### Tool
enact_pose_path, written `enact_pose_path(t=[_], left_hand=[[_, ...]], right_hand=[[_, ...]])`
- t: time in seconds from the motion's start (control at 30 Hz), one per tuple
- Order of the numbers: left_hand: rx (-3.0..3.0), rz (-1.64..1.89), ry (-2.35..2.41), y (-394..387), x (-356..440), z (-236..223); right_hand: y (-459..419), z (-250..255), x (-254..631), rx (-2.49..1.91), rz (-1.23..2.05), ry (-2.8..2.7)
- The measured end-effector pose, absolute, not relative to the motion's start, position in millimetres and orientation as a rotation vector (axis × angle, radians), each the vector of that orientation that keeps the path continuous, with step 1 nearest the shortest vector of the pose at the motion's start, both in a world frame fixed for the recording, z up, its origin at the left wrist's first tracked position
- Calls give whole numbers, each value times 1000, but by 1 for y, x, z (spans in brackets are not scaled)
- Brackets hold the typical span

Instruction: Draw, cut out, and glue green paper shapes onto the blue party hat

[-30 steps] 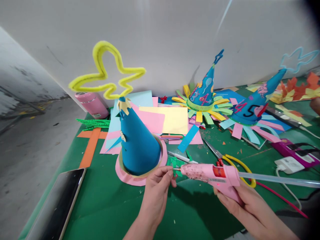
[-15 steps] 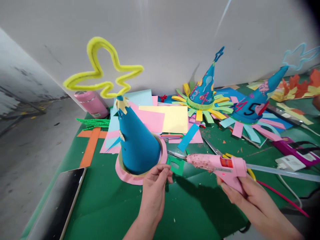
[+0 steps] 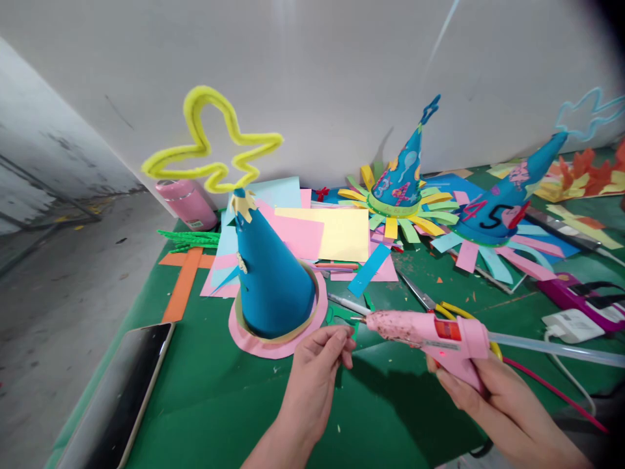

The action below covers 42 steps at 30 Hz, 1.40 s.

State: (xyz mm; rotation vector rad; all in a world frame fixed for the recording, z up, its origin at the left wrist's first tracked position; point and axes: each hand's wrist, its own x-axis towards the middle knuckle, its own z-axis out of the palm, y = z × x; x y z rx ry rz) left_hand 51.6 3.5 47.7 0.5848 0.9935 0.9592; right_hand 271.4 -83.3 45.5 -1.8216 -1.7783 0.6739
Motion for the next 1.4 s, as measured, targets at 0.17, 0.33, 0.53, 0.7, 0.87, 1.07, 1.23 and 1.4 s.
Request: enact_pose_path(t=[0.17,0.33,0.53,0.7,0.87,1.07,1.23,1.4], left_hand=[[569,970,931,4,52,44],[526,1034,889,4,51,40],[474,1060,869,5,48,41],[491,1057,844,7,46,42],[487,1072,853,8,44,41],[484,1077,901,8,44,42],[494,1083,907,9,44,43],[512,1075,911,8,44,42]], right_hand=[[-86,48,266,-1786,706,-1766],[-85,62,251,-1833,748,-1617],[-86,65,247,-1882,769,-1563],[-84,66,247,-1879,751,-1595],[-83,70,245,-1850,713,-1638],[-82,64,251,-1819,677,-1714],[-82,68,249,-1819,673,-1683],[-83,71,245,-1803,691,-1664]])
